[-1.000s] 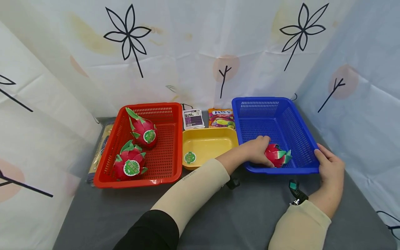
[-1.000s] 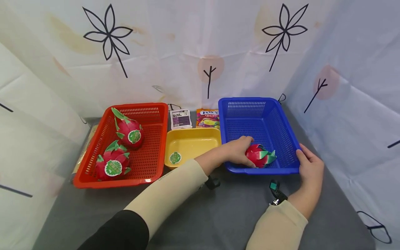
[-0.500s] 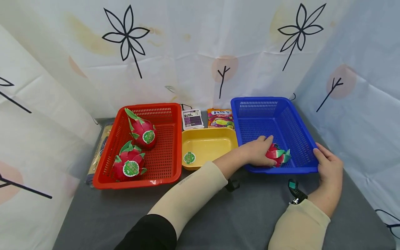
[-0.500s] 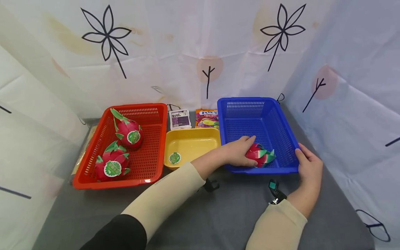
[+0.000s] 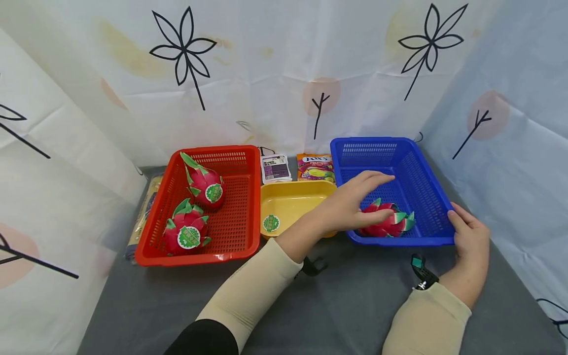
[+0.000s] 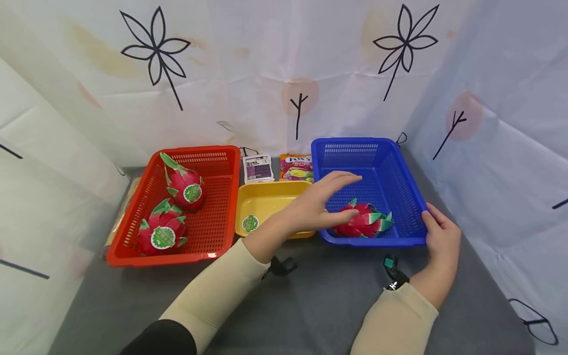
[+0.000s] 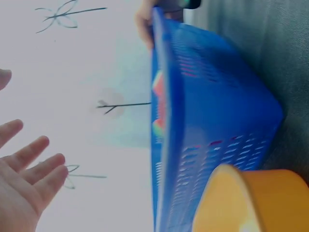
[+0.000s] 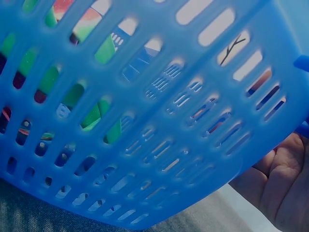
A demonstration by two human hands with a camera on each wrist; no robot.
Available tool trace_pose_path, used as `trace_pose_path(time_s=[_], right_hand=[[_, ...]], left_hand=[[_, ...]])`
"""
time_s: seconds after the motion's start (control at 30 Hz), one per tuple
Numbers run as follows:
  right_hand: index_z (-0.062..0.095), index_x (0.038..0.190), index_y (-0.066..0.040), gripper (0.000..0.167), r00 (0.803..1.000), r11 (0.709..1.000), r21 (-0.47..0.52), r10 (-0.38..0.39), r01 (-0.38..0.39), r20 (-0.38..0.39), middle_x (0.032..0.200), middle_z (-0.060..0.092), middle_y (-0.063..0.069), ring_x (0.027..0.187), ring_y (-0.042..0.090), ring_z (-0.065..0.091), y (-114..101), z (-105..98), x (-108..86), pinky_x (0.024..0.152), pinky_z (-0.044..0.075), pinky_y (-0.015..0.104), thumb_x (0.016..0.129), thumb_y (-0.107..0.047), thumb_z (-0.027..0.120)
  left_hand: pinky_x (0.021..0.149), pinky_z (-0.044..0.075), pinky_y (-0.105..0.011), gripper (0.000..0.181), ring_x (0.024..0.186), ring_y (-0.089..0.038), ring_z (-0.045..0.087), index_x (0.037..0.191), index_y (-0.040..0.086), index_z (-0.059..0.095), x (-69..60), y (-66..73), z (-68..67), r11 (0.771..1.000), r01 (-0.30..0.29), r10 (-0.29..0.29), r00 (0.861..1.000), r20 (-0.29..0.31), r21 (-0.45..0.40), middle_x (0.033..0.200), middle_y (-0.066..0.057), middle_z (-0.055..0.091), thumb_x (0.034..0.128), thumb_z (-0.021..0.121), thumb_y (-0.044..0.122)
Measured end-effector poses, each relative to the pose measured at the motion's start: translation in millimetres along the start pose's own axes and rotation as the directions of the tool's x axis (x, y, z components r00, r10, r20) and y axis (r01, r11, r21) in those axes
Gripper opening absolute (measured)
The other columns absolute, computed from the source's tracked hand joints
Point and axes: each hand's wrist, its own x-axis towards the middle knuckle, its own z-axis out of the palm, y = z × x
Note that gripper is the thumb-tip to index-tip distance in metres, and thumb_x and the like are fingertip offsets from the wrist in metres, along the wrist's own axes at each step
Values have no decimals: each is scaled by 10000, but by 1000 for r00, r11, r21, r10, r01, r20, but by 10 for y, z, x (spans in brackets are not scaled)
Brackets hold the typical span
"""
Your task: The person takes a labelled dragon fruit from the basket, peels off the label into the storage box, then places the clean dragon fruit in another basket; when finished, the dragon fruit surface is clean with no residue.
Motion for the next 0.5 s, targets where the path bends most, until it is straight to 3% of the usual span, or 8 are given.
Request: trace_pose_path(time_s=[0.07, 0.13, 0.27, 0.5], right_hand=[[604, 1453, -224, 533, 1000, 1000, 0, -2, 2, 4, 1144, 639, -127, 771, -44, 634, -10, 6, 3, 639, 510, 96, 957, -385, 717], [602, 1454, -222, 527, 1000, 1000, 9, -5, 5, 11, 1136, 639, -131, 766, -45, 636, -22, 6, 4, 638, 512, 97, 961, -372, 714], [615, 1442, -237, 506, 1000, 1000, 12, -6, 6, 16, 1195, 629, -119, 774, -47, 627, -36, -13, 4, 645, 506, 90, 962, -361, 718], [642, 1415, -240, 499, 1000, 999, 30, 13, -13, 14, 1141, 643, -114, 779, -33, 627, -25, 1, -1, 639, 513, 93, 942, -360, 745]], left_hand=[[1122, 350, -218, 680, 1421, -60, 363, 1548, 135, 444, -112, 19, -75, 998, -62, 60, 994, -87, -22, 1547, -28, 439, 956, 721, 319], [1117, 359, -221, 649, 1410, -77, 383, 1521, 100, 473, -218, 48, -147, 992, -117, 108, 979, -174, -41, 1518, -57, 471, 947, 728, 266], [1101, 403, -255, 600, 1405, -112, 411, 1481, 63, 508, -436, 104, -284, 982, -183, 157, 936, -315, -53, 1481, -94, 512, 940, 721, 208], [1108, 428, -353, 580, 1374, -194, 466, 1431, 14, 544, -794, 144, -492, 971, -238, 210, 858, -469, 0, 1440, -139, 556, 898, 729, 150]])
